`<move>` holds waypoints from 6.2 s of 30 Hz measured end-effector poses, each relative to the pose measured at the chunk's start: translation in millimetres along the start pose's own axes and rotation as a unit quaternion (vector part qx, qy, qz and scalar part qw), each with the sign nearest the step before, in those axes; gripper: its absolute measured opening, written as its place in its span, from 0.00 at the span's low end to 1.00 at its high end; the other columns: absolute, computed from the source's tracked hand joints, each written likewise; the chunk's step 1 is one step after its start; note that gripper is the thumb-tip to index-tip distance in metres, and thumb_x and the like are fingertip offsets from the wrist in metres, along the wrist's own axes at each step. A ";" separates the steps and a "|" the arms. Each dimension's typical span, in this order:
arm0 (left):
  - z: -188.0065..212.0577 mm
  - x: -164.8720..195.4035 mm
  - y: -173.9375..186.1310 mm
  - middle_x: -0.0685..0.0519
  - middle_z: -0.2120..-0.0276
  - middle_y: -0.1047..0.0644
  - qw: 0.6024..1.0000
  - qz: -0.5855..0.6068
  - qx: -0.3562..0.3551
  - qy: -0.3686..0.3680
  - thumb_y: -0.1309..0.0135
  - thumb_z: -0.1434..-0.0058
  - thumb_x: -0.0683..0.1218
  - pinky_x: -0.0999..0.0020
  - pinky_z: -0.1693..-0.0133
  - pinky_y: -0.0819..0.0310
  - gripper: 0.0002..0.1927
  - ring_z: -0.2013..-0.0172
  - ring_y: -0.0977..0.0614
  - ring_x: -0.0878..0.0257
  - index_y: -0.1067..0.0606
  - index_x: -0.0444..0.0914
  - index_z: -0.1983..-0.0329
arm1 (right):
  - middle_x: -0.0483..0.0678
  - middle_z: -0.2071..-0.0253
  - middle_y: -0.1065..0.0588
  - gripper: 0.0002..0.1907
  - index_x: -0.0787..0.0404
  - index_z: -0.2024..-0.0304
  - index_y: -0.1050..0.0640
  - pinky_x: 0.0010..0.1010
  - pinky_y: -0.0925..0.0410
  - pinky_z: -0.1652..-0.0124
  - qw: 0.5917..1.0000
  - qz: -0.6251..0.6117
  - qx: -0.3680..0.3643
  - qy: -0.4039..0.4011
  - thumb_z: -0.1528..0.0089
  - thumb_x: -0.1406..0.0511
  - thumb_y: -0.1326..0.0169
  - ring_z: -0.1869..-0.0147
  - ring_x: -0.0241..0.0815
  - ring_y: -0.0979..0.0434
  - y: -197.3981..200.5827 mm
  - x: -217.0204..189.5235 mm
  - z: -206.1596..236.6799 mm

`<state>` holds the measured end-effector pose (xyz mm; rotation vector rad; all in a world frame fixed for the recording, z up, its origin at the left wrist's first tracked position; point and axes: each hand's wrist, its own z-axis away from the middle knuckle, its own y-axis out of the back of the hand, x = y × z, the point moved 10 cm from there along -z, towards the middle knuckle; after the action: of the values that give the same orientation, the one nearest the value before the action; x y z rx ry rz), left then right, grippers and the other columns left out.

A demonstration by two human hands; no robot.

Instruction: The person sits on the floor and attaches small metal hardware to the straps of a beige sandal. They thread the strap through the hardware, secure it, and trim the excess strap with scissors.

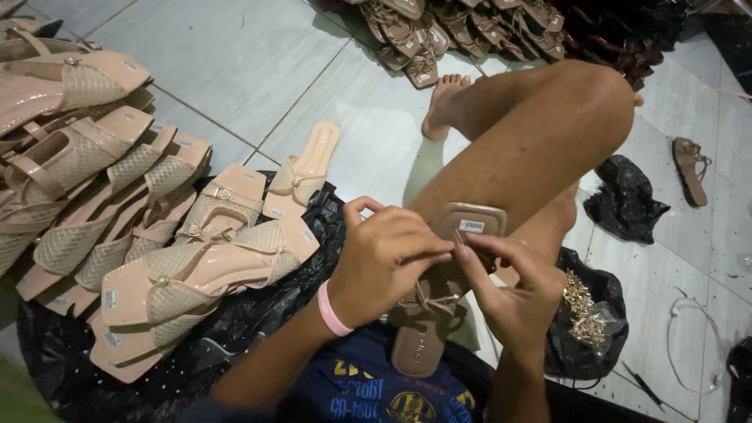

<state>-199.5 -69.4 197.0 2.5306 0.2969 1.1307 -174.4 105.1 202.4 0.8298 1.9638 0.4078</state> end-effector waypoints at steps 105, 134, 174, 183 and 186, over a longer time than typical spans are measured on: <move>-12.4 -2.2 -22.1 0.55 0.65 0.16 0.983 0.124 -0.103 -0.093 0.33 0.42 0.48 0.68 0.61 0.24 0.15 0.67 0.16 0.62 0.17 0.47 0.51 | 0.52 0.55 0.18 0.06 0.68 0.60 0.17 0.22 0.30 0.64 0.982 -0.068 -0.175 0.012 0.40 0.74 0.37 0.60 0.35 0.21 -3.2 44.1 -29.3; -25.8 -39.9 -30.5 0.50 0.69 0.16 0.952 0.249 -0.124 0.126 0.40 0.40 0.40 0.73 0.67 0.22 0.03 0.71 0.15 0.66 0.18 0.35 0.65 | 0.49 0.54 0.20 0.13 0.61 0.60 0.19 0.38 0.30 0.43 0.974 0.127 0.018 0.185 0.46 0.71 0.30 0.45 0.47 0.19 -6.4 -39.5 4.0; -5.4 -10.6 -41.1 0.52 0.56 0.17 0.987 0.155 -0.047 -0.022 0.39 0.37 0.46 0.62 0.43 0.32 0.13 0.54 0.17 0.58 0.19 0.41 0.49 | 0.39 0.49 0.19 0.07 0.53 0.64 0.18 0.50 0.61 0.23 0.918 0.319 0.004 0.238 0.33 0.70 0.37 0.31 0.50 0.22 11.5 -32.0 19.0; -3.9 -37.2 -61.9 0.60 0.63 0.15 0.972 0.212 -0.097 0.036 0.36 0.42 0.49 0.64 0.44 0.45 0.12 0.63 0.20 0.70 0.16 0.44 0.55 | 0.37 0.46 0.18 0.05 0.54 0.63 0.17 0.48 0.60 0.26 0.870 0.400 -0.076 0.277 0.33 0.69 0.38 0.30 0.44 0.23 -0.2 -40.0 16.0; -1.6 -32.9 -58.7 0.60 0.62 0.16 0.981 0.182 -0.071 0.015 0.36 0.40 0.50 0.63 0.43 0.46 0.10 0.62 0.21 0.71 0.16 0.47 0.56 | 0.36 0.45 0.18 0.05 0.51 0.63 0.16 0.52 0.64 0.27 0.855 0.439 -0.076 0.266 0.34 0.68 0.41 0.28 0.47 0.24 1.8 -48.0 15.5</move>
<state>-225.2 -26.0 152.3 2.5030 -0.2430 1.2686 -144.2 72.1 226.0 1.6211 1.8716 1.4386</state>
